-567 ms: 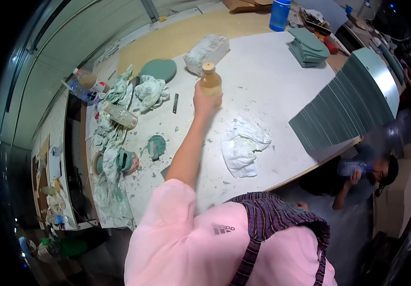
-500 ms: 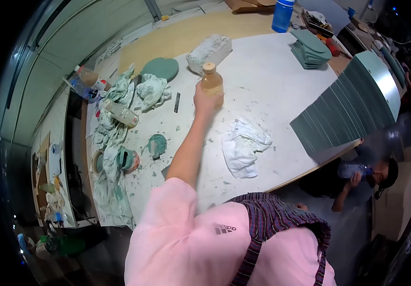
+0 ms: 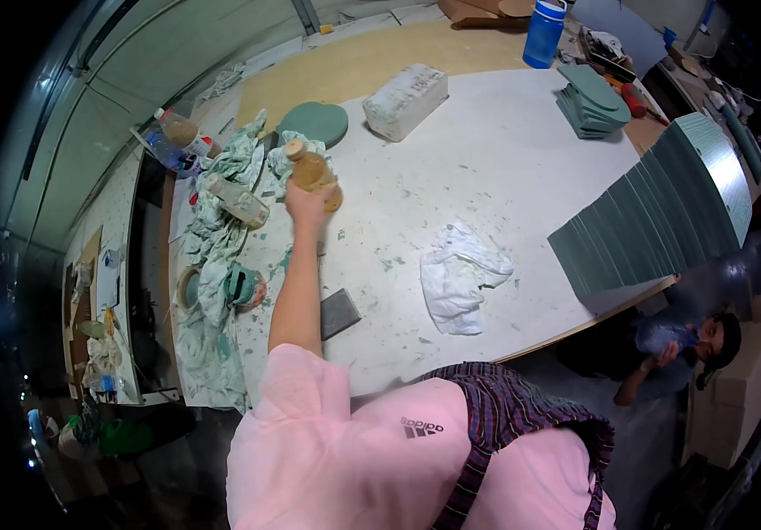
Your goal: The person sands the edges of several stacked green panels with a sanding block and then wipes the panels and the work surface with a white cloth.
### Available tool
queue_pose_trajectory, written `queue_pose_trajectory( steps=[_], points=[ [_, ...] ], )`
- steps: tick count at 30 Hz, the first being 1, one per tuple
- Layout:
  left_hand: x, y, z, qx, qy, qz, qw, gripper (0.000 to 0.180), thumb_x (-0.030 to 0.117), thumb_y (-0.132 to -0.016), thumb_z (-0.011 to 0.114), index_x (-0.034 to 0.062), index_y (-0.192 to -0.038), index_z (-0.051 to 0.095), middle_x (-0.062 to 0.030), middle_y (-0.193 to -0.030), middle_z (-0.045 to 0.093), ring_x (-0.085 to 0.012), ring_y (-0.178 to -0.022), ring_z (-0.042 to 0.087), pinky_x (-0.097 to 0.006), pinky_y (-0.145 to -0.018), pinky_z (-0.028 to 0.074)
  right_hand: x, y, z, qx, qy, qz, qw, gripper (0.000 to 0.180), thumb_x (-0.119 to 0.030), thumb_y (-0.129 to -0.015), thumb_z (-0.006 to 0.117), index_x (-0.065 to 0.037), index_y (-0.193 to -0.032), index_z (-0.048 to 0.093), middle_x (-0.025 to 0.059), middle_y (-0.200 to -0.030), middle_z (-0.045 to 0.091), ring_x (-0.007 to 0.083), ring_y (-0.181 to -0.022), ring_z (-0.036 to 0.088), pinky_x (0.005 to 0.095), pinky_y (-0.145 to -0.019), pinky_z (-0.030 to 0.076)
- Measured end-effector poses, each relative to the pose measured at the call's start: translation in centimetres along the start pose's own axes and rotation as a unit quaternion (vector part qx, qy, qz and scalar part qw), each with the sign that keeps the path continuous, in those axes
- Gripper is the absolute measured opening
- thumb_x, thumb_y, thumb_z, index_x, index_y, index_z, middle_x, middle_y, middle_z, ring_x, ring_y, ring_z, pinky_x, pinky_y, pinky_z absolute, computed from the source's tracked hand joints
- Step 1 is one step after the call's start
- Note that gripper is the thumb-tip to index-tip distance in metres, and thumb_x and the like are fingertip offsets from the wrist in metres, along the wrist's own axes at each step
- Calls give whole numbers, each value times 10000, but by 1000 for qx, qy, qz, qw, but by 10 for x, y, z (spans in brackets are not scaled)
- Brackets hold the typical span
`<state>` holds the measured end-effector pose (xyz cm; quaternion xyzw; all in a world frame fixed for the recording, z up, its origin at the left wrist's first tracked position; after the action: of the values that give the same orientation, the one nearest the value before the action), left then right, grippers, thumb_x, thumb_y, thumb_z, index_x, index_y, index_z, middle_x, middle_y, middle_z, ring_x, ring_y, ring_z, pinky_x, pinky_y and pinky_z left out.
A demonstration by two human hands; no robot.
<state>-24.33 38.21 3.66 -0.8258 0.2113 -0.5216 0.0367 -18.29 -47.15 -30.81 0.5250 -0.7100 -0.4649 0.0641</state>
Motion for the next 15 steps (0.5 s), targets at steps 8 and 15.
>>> queue_pose_trajectory(
  steps=[8,15],
  points=[
    [-40,-17,-52,54,-17,-18,998,657,179,-622,872,7,-1135,500,-156,-1099,630,-306,-1019,614,-395,-911,465,-39,-5,11,-14,-13,-43,999,238,-193,-832,672,43,-838,703,115,-709,671,154,-652,611,338,-632,492],
    [-36,0,-74,63,-24,-5,998,561,171,-731,805,4,-1179,512,-158,-1120,610,-281,-1040,595,-376,-921,451,-122,39,11,-82,-62,-70,992,195,-137,-851,658,53,-885,685,122,-765,684,194,-652,636,343,-627,515]
  ],
)
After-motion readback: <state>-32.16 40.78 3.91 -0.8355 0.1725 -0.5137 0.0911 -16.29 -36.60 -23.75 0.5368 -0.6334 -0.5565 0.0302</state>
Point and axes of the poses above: each hand's wrist, its own y-axis away from the middle knuckle, its own z-axis out of the palm, x = y × z, the point moved 9 cm from there along -y, towards the middle knuckle
